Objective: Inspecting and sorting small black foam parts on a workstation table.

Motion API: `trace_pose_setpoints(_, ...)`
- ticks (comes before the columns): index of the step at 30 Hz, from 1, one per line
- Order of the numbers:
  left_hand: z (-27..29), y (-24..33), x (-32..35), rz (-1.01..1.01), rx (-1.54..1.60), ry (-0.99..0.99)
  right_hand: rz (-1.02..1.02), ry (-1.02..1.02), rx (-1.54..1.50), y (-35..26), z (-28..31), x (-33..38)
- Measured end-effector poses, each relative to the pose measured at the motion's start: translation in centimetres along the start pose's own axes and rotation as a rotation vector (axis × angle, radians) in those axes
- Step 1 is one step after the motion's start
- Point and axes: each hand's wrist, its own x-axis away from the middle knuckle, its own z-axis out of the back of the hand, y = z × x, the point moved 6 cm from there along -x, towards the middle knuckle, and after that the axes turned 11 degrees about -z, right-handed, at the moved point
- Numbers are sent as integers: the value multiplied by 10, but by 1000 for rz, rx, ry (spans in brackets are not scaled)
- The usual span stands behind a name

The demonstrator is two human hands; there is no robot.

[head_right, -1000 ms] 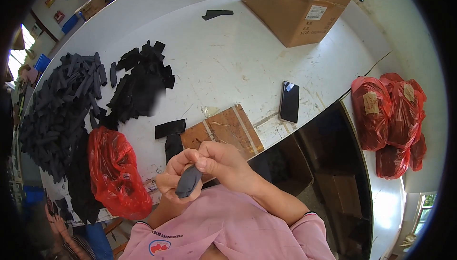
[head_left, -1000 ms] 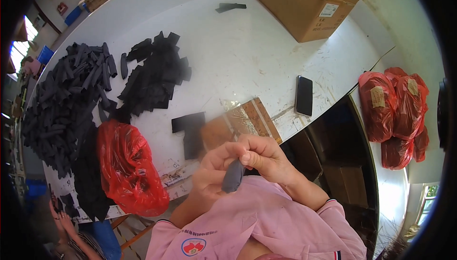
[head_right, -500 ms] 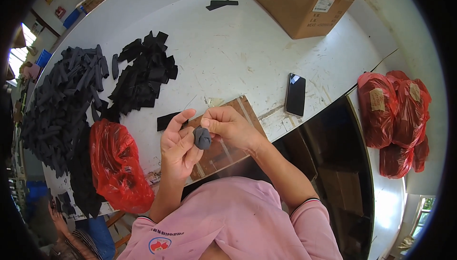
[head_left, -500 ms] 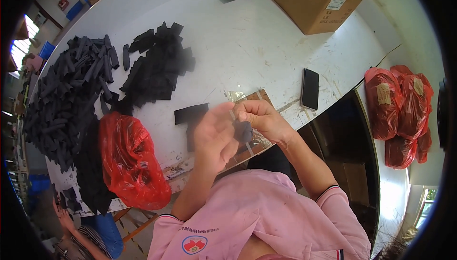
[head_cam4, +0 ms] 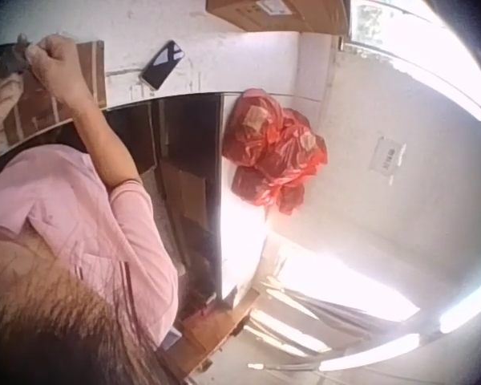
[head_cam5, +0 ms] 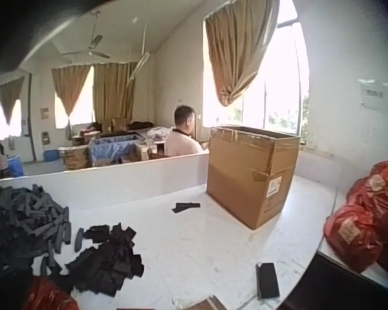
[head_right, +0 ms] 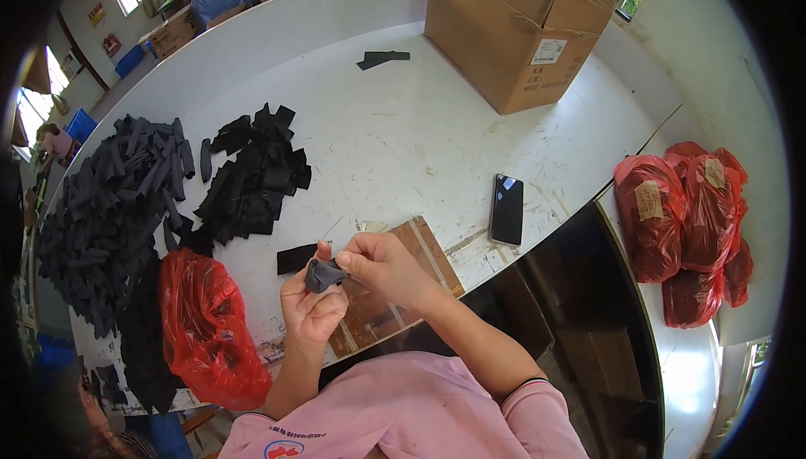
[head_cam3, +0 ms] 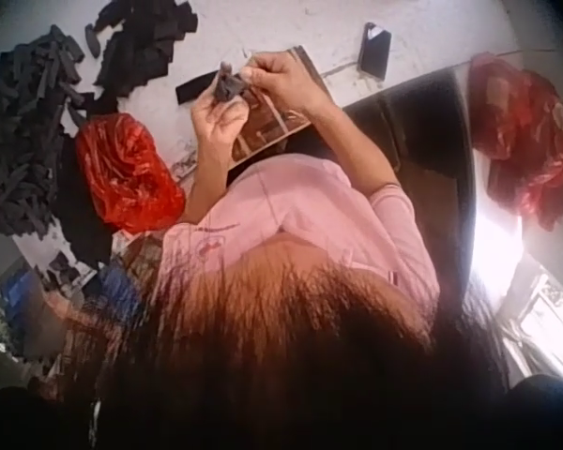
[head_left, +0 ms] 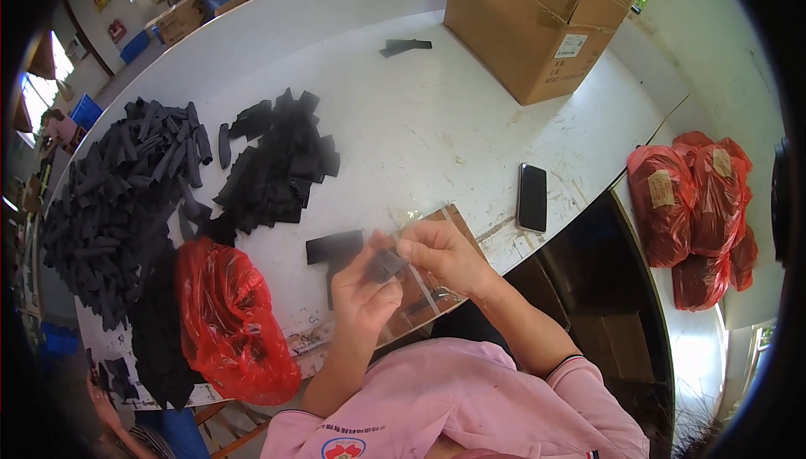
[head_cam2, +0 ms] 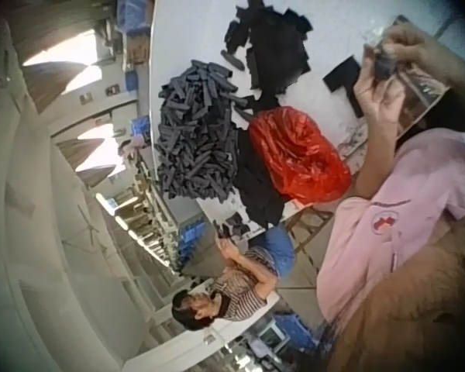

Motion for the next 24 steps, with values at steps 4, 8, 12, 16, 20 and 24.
trace_pose_setpoints(4, 44, 3, 7, -119, -308, 256, -55, -18, -186, 47, 12, -9)
trace_pose_setpoints(8, 41, 4, 0, -154, -251, 244, -41, 16, -124, 42, 17, -8)
trace_pose_setpoints(12, 1, 1, 5, -217, -243, 46, 1, -67, -110, 11, 6, -7)
trace_pose_setpoints(16, 16, 3, 2, -66, 143, -9, -42, -45, 33, 12, -1, -9)
trace_pose_setpoints(20, 44, 4, 7, -144, -232, 160, -87, -79, -188, 48, 12, -6)
trace_pose_setpoints(24, 27, -2, 5, -211, -446, 102, -96, -21, -158, 44, 17, -6)
